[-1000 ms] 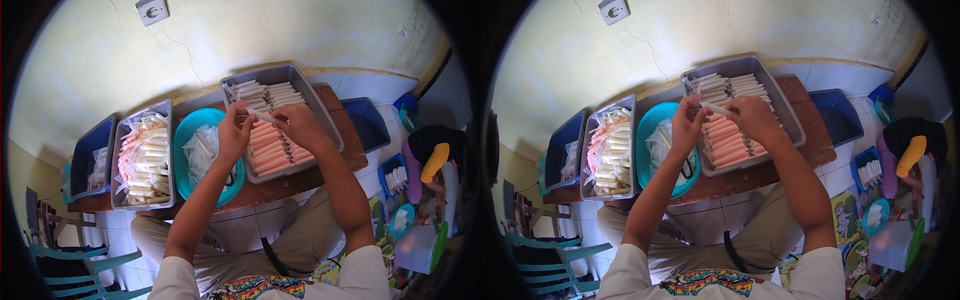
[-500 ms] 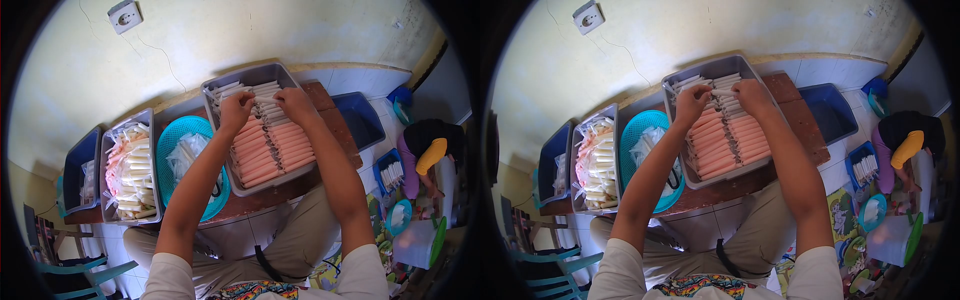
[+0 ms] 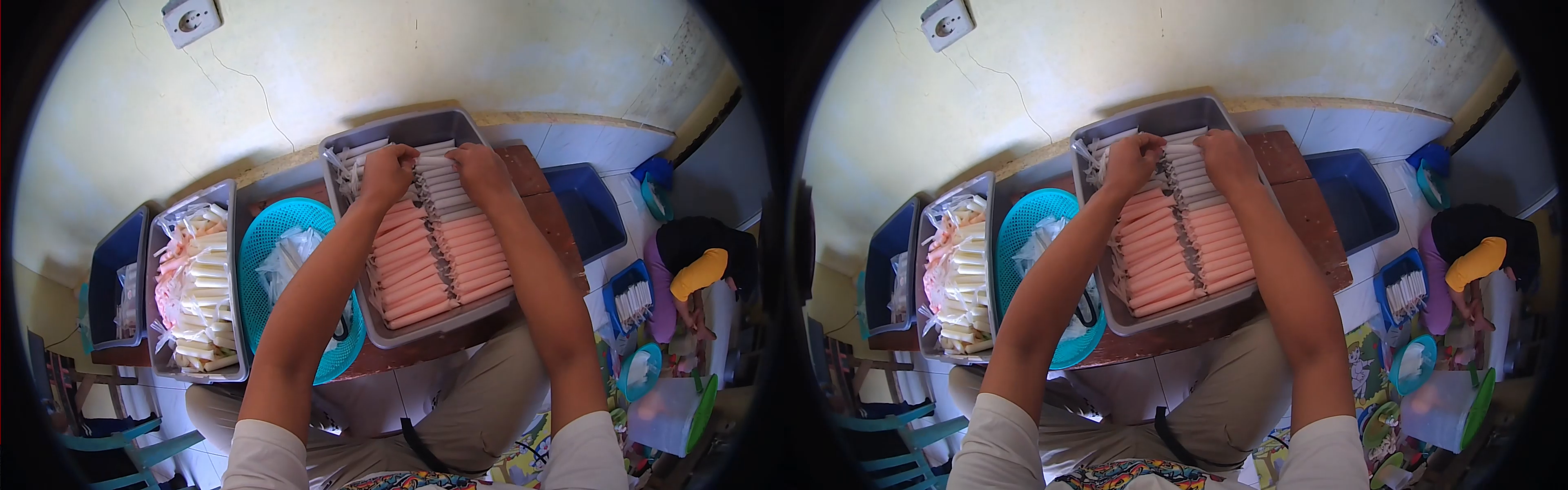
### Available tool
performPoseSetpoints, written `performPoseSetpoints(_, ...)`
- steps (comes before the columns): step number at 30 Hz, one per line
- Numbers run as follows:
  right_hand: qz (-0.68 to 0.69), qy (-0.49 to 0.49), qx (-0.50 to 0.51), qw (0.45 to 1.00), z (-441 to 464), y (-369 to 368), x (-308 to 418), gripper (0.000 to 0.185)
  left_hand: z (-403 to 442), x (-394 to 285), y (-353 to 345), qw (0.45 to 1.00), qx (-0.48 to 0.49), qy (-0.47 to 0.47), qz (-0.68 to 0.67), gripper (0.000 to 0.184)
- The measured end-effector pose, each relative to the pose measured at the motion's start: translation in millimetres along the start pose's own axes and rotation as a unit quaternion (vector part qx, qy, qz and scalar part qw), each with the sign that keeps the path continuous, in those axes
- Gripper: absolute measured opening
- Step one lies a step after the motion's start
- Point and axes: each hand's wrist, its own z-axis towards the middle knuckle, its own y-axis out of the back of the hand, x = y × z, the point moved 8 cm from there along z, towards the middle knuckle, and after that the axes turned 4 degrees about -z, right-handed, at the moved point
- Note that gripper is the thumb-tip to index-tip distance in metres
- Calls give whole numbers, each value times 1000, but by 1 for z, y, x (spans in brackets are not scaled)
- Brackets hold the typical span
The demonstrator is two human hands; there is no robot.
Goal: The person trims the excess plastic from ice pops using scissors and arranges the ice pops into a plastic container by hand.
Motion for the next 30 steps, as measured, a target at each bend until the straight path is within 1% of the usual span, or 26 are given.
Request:
performPoseSetpoints(2, 0, 0, -24, 1000, -1, 2, 1, 28, 0, 0, -3, 1000, 2, -13, 9, 22)
performPoseSetpoints(4, -1, 0, -33, 999, -2, 0, 2, 29, -2, -4, -4, 999, -8, -49, 15, 20)
performPoseSetpoints(6, -2, 0, -43, 999, -2, -4, 2, 29, -3, -1, -7, 998, -2, -54, 18, 22)
performPoseSetpoints(8, -4, 8, -74, 997, -3, -4, 4, 29, -4, 2, -11, 998, 3, -58, 22, 24)
performPoseSetpoints(11, -16, 4, -83, 996, -3, -7, 5, 28, -5, 0, -13, 997, 4, -74, 30, 28)
performPoseSetpoints(12, -17, 4, -83, 996, -3, -8, 5, 28, -6, 0, -15, 996, 20, -71, 54, 31)
performPoseSetpoints(13, -25, 6, -78, 997, -3, -10, 5, 28, -7, 0, -18, 994, 34, -69, 77, 33)
performPoseSetpoints(18, -38, 4, -60, 997, -4, -11, 8, 29, -9, -2, -22, 992, 60, -62, 88, 38)
performPoseSetpoints(20, -32, -9, -31, 999, -3, -17, 5, 31, -10, 1, -26, 991, 67, -64, 96, 40)
performPoseSetpoints(24, -34, 4, -70, 997, -6, -19, 7, 31, -13, -1, -25, 990, 65, -77, 99, 44)
performPoseSetpoints(26, -35, -30, -18, 999, -4, -22, 5, 31, -14, -1, -25, 989, 68, -76, 110, 45)
performPoseSetpoints(30, -46, -58, 1, 997, -5, -21, 6, 32, -17, -2, -25, 987, 75, -69, 122, 47)
